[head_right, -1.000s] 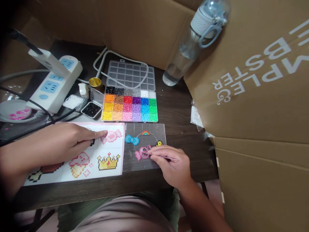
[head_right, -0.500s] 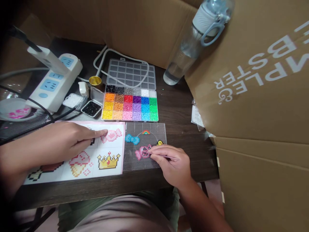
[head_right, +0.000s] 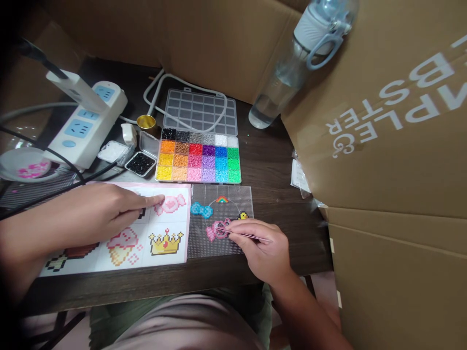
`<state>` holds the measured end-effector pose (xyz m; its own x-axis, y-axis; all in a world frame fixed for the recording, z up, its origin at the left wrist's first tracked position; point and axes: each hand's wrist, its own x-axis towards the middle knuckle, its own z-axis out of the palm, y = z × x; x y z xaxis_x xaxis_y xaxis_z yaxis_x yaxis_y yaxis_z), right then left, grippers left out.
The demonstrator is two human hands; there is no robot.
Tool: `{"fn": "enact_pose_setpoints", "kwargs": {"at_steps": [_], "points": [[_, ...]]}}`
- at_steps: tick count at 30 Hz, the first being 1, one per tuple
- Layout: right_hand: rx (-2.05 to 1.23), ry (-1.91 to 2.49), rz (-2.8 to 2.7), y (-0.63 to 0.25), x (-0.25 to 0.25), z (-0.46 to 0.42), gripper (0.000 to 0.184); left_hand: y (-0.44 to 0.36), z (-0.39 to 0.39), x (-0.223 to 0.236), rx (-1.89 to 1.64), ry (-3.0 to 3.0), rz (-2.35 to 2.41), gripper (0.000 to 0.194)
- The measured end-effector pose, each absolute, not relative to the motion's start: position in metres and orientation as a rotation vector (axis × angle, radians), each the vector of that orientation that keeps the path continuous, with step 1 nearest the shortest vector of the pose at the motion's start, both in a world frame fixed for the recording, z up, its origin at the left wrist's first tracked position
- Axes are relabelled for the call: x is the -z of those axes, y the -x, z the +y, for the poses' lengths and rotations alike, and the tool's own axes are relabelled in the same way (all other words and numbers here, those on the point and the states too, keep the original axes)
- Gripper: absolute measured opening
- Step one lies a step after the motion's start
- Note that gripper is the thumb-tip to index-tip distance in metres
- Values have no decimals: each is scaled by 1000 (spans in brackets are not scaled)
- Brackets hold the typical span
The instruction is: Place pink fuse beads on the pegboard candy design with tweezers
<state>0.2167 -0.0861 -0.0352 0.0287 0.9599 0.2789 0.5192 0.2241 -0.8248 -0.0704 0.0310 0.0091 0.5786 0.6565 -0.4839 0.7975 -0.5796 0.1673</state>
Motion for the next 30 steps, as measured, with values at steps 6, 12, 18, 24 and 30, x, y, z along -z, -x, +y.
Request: {"fn": "enact_pose_setpoints", "kwargs": {"at_steps": [6,12,18,24,30], "points": [[-627,1420,-1620,-217,36,-87,17,70,29,-10,538,-2474,1168,54],[-622,1430,-1623,-218,36,-87,16,71,28,-8,501,-2491,1185,56],[-630,1430,-1608,-218,36,-86,16,71,32,-5,540,-2440,1163,54],[-640,1441,-1602,-218,36,-87,16,70,31,-8,547,-2457,1172,56],[-632,1421,-1607,-218,37,-87,16,65,34,-17,584,-2365,1164,53]]}}
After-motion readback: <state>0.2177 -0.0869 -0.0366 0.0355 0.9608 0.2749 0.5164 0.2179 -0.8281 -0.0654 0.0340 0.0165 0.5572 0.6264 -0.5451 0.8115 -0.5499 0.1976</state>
